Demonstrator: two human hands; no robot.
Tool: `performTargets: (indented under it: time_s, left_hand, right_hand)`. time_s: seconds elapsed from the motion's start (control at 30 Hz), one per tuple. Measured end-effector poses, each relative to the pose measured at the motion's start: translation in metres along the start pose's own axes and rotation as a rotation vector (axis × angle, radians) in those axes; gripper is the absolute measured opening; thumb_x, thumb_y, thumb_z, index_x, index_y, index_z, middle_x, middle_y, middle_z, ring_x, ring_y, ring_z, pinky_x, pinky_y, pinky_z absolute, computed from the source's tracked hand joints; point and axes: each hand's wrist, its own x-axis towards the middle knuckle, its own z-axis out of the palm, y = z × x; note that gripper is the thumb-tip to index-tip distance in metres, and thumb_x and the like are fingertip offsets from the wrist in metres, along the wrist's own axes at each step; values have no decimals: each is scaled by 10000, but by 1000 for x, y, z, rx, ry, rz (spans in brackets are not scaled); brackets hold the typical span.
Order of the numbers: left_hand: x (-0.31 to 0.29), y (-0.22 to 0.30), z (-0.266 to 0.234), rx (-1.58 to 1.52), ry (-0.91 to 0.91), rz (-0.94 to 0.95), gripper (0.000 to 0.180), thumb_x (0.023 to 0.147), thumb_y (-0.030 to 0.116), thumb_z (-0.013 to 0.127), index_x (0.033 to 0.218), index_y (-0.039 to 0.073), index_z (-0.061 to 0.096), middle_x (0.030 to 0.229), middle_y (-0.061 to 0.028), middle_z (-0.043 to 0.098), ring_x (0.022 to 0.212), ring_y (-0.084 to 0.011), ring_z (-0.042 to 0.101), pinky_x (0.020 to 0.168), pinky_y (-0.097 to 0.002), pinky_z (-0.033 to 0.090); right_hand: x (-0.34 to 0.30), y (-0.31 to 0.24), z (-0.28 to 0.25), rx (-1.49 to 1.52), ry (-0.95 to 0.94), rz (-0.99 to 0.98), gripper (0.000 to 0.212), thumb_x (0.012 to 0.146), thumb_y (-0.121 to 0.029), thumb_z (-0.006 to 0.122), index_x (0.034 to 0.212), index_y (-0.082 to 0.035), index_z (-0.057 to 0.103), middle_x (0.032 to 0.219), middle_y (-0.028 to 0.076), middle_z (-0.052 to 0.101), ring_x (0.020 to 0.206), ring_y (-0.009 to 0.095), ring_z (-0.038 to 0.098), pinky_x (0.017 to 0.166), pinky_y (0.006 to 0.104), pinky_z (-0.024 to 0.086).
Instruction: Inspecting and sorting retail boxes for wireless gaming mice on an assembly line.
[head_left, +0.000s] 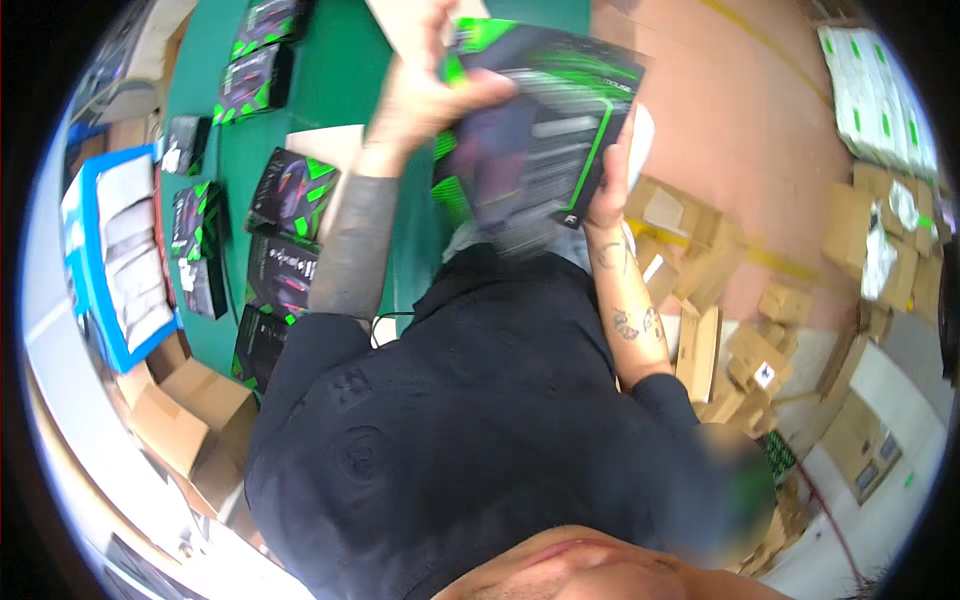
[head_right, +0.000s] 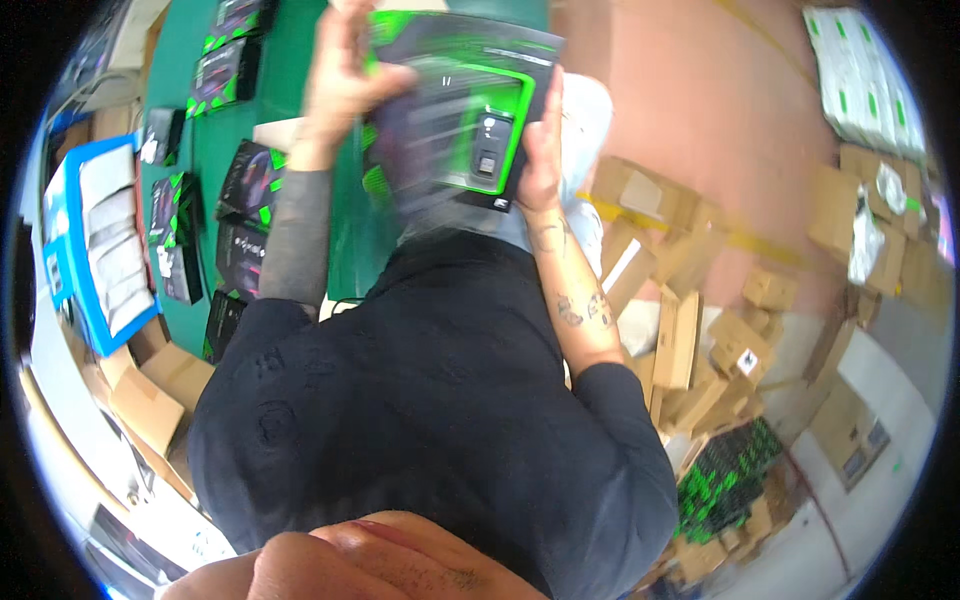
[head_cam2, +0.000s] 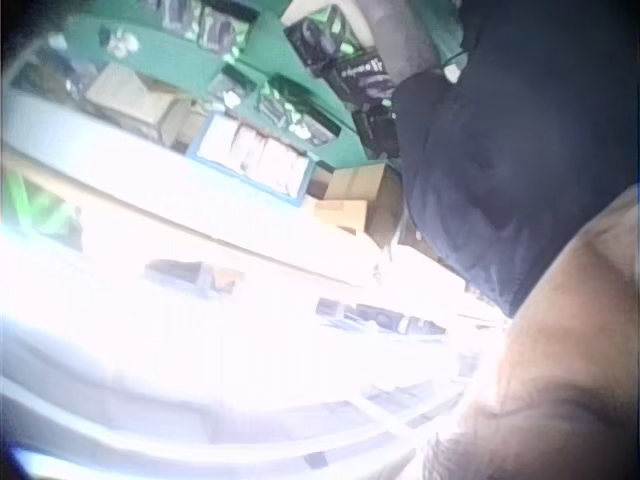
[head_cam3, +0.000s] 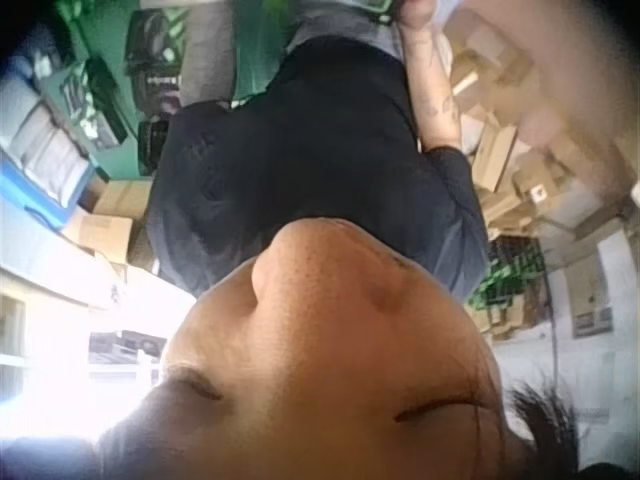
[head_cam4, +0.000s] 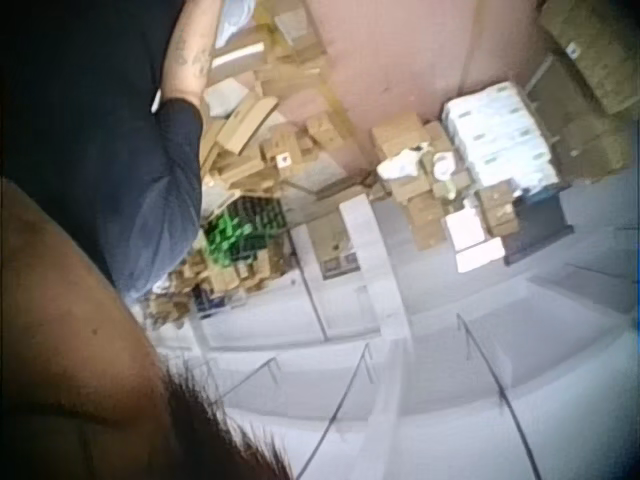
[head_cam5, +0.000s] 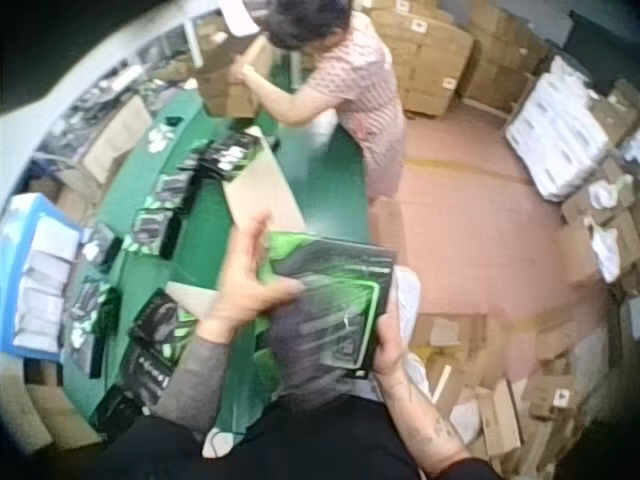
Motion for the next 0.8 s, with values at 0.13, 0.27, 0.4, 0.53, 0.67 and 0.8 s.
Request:
performTargets:
  time_s: [0.13, 0.27, 0.4, 0.53, 0.67, 0.8]
  left_hand:
    - [-33, -49, -19, -152, -55, -683, 951, 621, 357, 772, 1349, 36, 251, 1278, -148, 414, 1182, -238, 380, 1000, -316, 272]
    - [-28, -74, -102, 21, 78, -853, 792, 707, 417, 697, 1331, 93, 334, 1152, -98, 537, 1065, -176, 478, 937, -317, 331]
    - [-50, -140, -188, -106, 199, -883, 517, 811, 285, 626, 1251, 83, 446, 1165, -50, 532, 1023, -120, 517, 866, -274, 418]
    - [-92, -235, -240, 814, 438, -777, 874, 637, 632, 595, 1171, -48, 473, 1205, -261, 460, 1131, -342, 451, 931, -401, 368]
    - [-111, -279, -321, 579, 751, -1217, 846, 630, 570, 653, 1170, -51, 461, 1241, -194, 449, 1085, -277, 490, 890, -355, 395]
    - [-127, -282, -329, 1048, 179, -570, 910, 670, 512, 655, 1357, 88, 236, 1326, -177, 361, 1147, -267, 439, 936, -358, 366]
  right_hand:
    - [3, 33, -12, 18, -22, 402, 556, 913, -376, 353, 1362, -68, 237, 1297, 106, 366, 1097, 189, 443, 885, 325, 409]
    - [-8, 47, -14, -546, -363, 407, 524, 837, -210, 572, 1299, -78, 362, 1157, 103, 485, 909, 132, 518, 723, 255, 452]
    - [-17, 69, -25, -647, -311, 406, 400, 798, -207, 626, 1144, -36, 520, 1031, 100, 586, 842, 124, 573, 686, 247, 460]
    - [-14, 67, -32, -536, -254, 553, 385, 818, -181, 602, 1157, -28, 501, 1066, 116, 565, 860, 141, 582, 704, 254, 473]
    - [-9, 54, -25, -257, -226, 657, 362, 855, -150, 552, 1178, -12, 462, 1093, 133, 527, 915, 177, 562, 767, 291, 492]
    - [2, 50, -23, -220, -214, 727, 337, 879, -154, 508, 1188, -29, 462, 1092, 104, 526, 913, 150, 551, 762, 283, 484]
